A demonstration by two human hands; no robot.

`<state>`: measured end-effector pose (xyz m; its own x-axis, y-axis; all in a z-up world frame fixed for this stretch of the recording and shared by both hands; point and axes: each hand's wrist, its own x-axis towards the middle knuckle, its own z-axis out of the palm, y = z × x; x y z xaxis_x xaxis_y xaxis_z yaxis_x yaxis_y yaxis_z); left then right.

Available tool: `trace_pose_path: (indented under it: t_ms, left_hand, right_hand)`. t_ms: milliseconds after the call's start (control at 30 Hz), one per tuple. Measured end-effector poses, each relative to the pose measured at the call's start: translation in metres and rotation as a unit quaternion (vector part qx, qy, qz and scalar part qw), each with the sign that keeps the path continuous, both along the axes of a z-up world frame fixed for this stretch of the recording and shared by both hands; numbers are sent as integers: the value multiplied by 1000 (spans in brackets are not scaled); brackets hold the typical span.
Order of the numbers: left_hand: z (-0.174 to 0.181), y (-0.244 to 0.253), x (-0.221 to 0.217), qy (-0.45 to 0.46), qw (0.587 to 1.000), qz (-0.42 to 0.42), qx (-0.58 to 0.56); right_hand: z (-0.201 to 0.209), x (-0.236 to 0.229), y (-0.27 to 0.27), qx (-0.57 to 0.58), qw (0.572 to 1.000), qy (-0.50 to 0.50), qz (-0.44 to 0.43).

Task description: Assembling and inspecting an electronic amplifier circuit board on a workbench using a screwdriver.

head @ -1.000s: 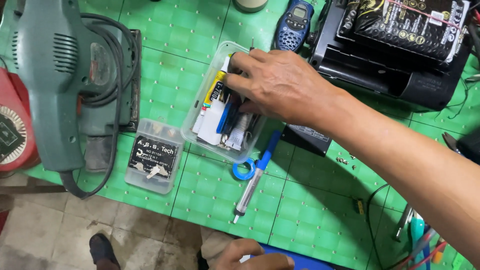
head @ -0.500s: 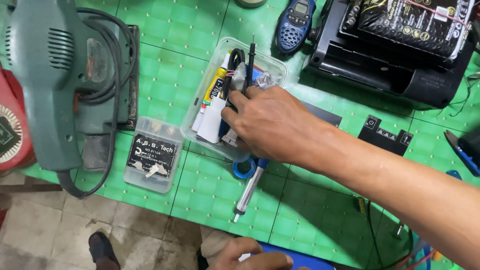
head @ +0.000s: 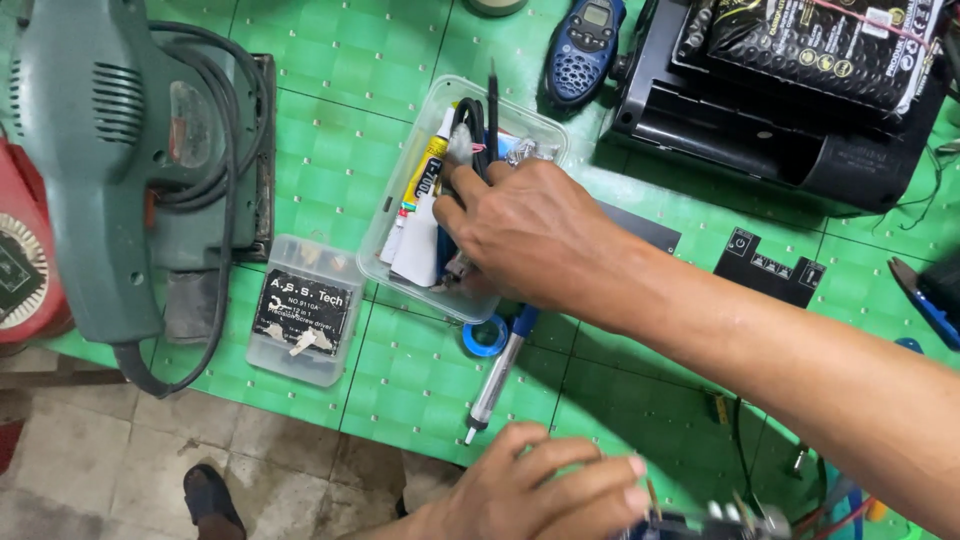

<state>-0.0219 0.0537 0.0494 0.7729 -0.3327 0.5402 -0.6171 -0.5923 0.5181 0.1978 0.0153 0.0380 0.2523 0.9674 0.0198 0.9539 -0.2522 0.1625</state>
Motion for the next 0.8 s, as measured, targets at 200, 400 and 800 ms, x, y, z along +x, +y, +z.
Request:
trace_pose_path:
  t_ms: [200,400,800]
  left_hand:
    - [-13,-8,12,33,998,6,-49]
    - [-25,-14,8,71,996,-18,-60]
    - [-41,-12,9,102,991,-42,-74]
  right_hand:
    - [23,8,-5,11,986,161,51]
    - [41,23,-4,50,957,278,73]
    - [39,26,0,57,956,282,55]
